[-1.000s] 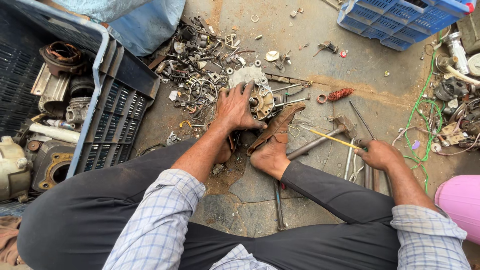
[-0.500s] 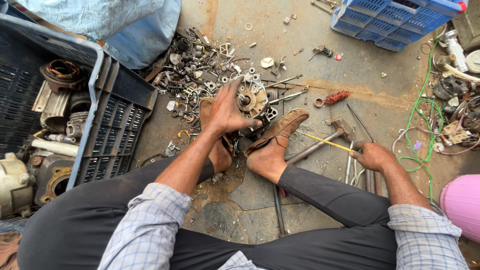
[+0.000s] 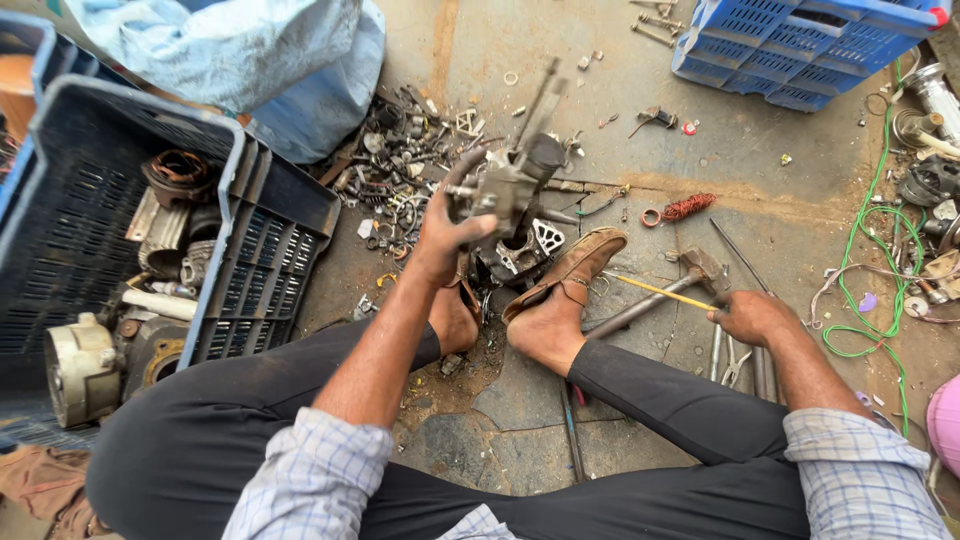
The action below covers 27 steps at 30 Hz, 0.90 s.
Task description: The person sits on the floor and uses a hammer and metal rod to strike a circular engine component, then uses a screwdriver to pry and separate parts. The person continues to hammer and manipulate the engine casing and internal components, eventually using pliers to remove a piece.
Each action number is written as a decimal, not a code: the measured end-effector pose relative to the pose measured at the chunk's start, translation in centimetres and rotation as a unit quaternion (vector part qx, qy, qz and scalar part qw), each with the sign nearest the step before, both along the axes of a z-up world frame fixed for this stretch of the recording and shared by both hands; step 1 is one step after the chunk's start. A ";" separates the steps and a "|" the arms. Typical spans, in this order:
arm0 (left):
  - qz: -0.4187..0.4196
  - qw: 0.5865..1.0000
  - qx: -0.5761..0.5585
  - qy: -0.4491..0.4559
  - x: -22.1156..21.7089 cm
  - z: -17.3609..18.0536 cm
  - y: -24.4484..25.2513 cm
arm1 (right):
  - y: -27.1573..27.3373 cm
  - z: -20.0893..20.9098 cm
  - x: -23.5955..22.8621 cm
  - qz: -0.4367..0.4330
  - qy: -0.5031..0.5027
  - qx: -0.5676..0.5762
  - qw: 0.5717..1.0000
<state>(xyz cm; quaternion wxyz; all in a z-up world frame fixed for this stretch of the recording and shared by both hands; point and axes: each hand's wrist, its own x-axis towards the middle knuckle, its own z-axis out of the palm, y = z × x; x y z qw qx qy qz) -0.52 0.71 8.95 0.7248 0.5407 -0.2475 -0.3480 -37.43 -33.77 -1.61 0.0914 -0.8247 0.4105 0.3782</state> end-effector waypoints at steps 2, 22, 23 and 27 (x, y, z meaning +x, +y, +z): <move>-0.026 0.995 -0.054 0.080 -1.2 0.9 0.6 | 1.5 1.7 1.3 0.009 0.014 -0.002 1.000; -0.076 0.973 0.066 -0.207 -12.7 9.0 1.8 | 18.5 16.1 6.8 0.080 -0.484 0.204 0.847; -0.087 0.978 0.044 -0.182 -12.6 9.3 1.7 | 18.3 15.7 6.7 0.105 -0.523 0.215 0.818; -0.093 0.978 -0.009 -0.186 -13.4 9.7 1.8 | 17.2 14.4 6.0 0.155 -0.595 0.235 0.753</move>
